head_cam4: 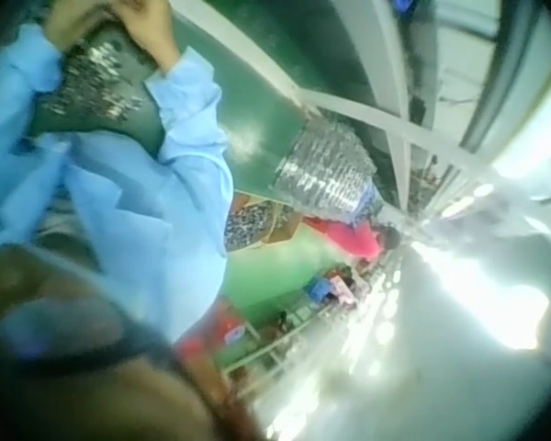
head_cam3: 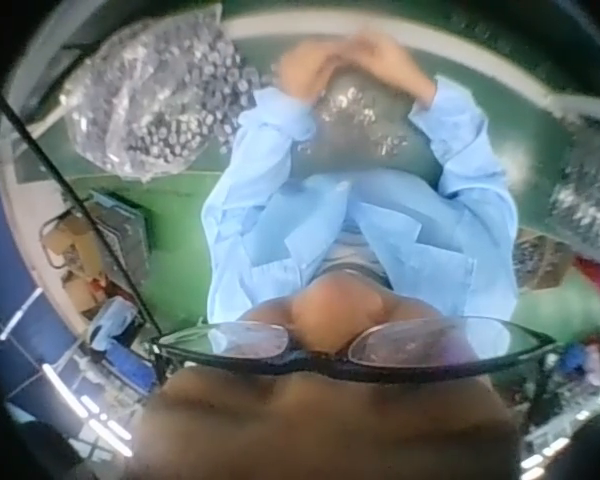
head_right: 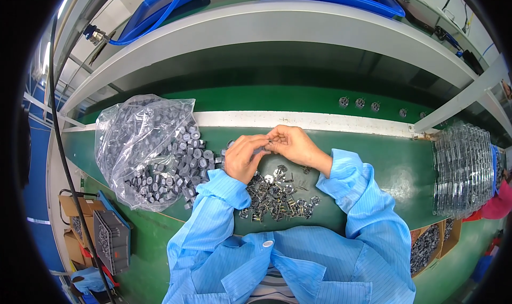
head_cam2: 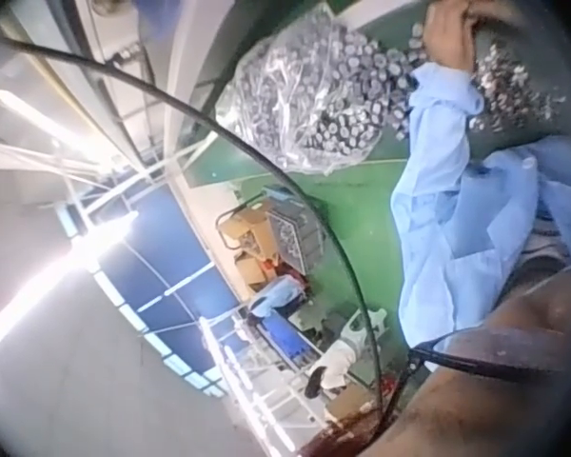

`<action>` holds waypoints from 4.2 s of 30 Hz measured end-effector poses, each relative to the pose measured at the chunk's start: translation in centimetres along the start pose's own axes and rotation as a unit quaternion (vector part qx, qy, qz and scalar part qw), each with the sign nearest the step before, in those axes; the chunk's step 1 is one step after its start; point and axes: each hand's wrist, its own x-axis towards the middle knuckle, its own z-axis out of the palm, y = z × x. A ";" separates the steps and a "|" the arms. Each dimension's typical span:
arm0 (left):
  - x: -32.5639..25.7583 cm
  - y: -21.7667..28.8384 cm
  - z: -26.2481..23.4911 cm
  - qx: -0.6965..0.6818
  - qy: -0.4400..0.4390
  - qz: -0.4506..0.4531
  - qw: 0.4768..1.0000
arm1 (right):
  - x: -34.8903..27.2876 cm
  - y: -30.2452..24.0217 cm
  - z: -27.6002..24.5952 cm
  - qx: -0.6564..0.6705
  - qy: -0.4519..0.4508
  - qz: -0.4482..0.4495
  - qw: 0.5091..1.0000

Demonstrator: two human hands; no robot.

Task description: The person repeatedly assembles components by fitting metal pins into plastic bases by hand and placing the completed pieces onto the track.

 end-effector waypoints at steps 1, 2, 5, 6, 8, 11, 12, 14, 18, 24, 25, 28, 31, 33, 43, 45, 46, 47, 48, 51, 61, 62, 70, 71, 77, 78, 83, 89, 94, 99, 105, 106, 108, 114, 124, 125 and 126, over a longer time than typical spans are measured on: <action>0.2 0.4 0.1 0.014 0.003 -0.001 1.000 | 0.2 -0.2 -0.8 -0.046 -0.009 0.045 0.998; 0.3 0.7 0.0 0.030 0.006 -0.003 1.000 | 0.3 -0.5 -1.1 -0.091 -0.020 0.091 0.992; -0.5 -0.1 0.1 0.016 -0.041 -0.063 0.997 | 0.5 -0.6 -1.6 -0.096 -0.022 0.081 0.992; -0.7 -0.3 0.1 0.018 -0.040 -0.064 0.997 | 0.6 -0.8 -1.8 -0.088 -0.041 0.083 0.992; -1.2 -0.7 0.4 -0.193 -0.069 -0.167 0.965 | 0.8 -1.0 -2.7 -0.070 -0.049 0.090 0.992; -1.2 -2.1 -0.2 -0.496 -0.052 -0.317 0.807 | 1.8 -0.9 -5.5 -0.221 0.115 -0.028 0.968; -1.1 -2.1 -0.3 -0.496 -0.051 -0.317 0.807 | 2.3 -0.5 -6.9 -0.328 0.217 -0.131 0.910; -0.9 -2.1 -0.5 -0.418 0.014 -0.350 0.838 | 1.9 -1.1 -10.1 -0.644 0.277 -0.242 0.670; -1.2 -2.9 0.0 -0.455 0.054 -0.370 0.808 | 1.9 -0.7 -11.2 -0.693 0.326 -0.186 0.615; -1.1 -3.1 -0.1 -0.489 0.080 -0.357 0.792 | 1.1 -2.1 -8.1 -0.493 -0.012 -0.124 0.861; -1.2 -3.0 -0.1 -0.488 0.082 -0.358 0.792 | 0.6 -3.4 -5.9 -0.414 -0.157 -0.030 0.896; -0.9 -2.6 0.2 -0.439 0.077 -0.369 0.816 | -0.6 -2.7 -2.2 -0.390 -0.314 -0.045 0.865; -1.1 -2.7 0.1 -0.357 0.047 -0.366 0.858 | -0.3 -2.5 -1.5 -0.386 -0.333 -0.026 0.860; -1.3 -2.8 0.2 -0.346 0.047 -0.371 0.860 | 0.0 -2.5 -1.7 -0.346 -0.306 0.010 0.887; -0.6 -2.1 -0.3 -0.441 0.108 -0.342 0.823 | 0.7 -1.6 -2.1 -0.314 0.007 -0.109 0.943; -0.8 -2.4 -0.3 -0.420 0.076 -0.360 0.830 | 1.0 -0.3 -2.5 -0.373 -0.012 -0.196 0.907; -0.9 -2.6 -0.3 -0.420 0.075 -0.360 0.830 | 1.1 0.3 -2.7 -0.428 -0.031 -0.280 0.859; -1.1 -2.8 -0.3 -0.432 0.072 -0.357 0.825 | 1.1 0.3 -2.7 -0.427 -0.031 -0.279 0.859; -1.2 -3.0 -0.3 -0.444 0.069 -0.354 0.821 | 1.1 0.4 -2.6 -0.428 -0.045 -0.263 0.864; -1.1 -3.2 -0.7 -0.482 0.073 -0.384 0.785 | 1.1 0.1 -2.4 -0.431 -0.071 -0.228 0.870; -1.0 -2.9 -0.2 -0.476 0.059 -0.383 0.789 | 0.8 -1.0 -1.3 -0.350 0.000 -0.192 0.917; -1.1 -3.0 -0.1 -0.427 0.020 -0.381 0.820 | 0.5 -1.8 -0.5 -0.238 0.010 -0.120 0.964; -0.8 -1.8 0.0 -0.453 -0.080 -0.330 0.825 | -0.1 -1.4 0.2 -0.256 0.033 -0.171 0.951; -0.8 -1.7 0.1 -0.452 -0.078 -0.330 0.825 | -0.1 -1.5 0.3 -0.258 0.031 -0.180 0.949; -1.4 -1.8 0.6 -0.322 -0.082 -0.314 0.890 | -0.1 -1.8 0.6 -0.243 0.057 -0.155 0.956; -1.3 -1.7 0.5 -0.271 -0.097 -0.288 0.913 | -0.2 -1.9 0.5 -0.243 0.058 -0.155 0.956; -0.7 -0.7 -0.1 -0.190 -0.121 -0.263 0.938 | -0.1 -2.2 0.4 -0.334 0.033 -0.294 0.895; -1.0 -0.8 0.2 -0.196 -0.107 -0.226 0.948 | -0.7 -3.1 0.8 -0.278 0.026 -0.128 0.952; -0.9 -0.5 0.6 -0.180 -0.084 -0.210 0.957 | -0.3 -1.9 0.6 -0.366 0.033 -0.307 0.878; -1.2 -0.6 0.9 -0.204 -0.054 -0.235 0.949 | -0.4 -2.0 1.1 -0.269 0.052 -0.147 0.951; -1.6 -3.3 -1.7 0.069 -0.055 -0.205 0.975 | 1.8 -1.0 -5.7 -0.444 0.181 -0.181 0.859; -2.2 -4.2 -2.5 0.162 -0.074 -0.213 0.961 | 1.9 -1.0 -7.5 -0.542 0.245 -0.240 0.767; -1.9 -3.9 -4.3 0.232 -0.117 -0.275 0.926 | 1.7 -0.8 -10.2 -0.619 0.305 -0.222 0.689; -2.4 -4.9 -4.3 0.227 -0.098 -0.269 0.931 | 1.4 -1.7 -10.6 -0.670 0.341 -0.216 0.623; -0.9 -3.9 -1.8 0.121 -0.094 -0.139 0.978 | -0.7 -3.2 -4.2 -0.470 -0.271 0.028 0.840; -0.3 -2.8 -1.6 0.147 -0.045 -0.137 0.979 | -0.3 -2.5 -3.7 -0.419 -0.264 0.036 0.868; 0.0 -2.2 -1.6 0.174 0.004 -0.135 0.976 | 0.0 -2.0 -2.9 -0.419 -0.264 0.036 0.868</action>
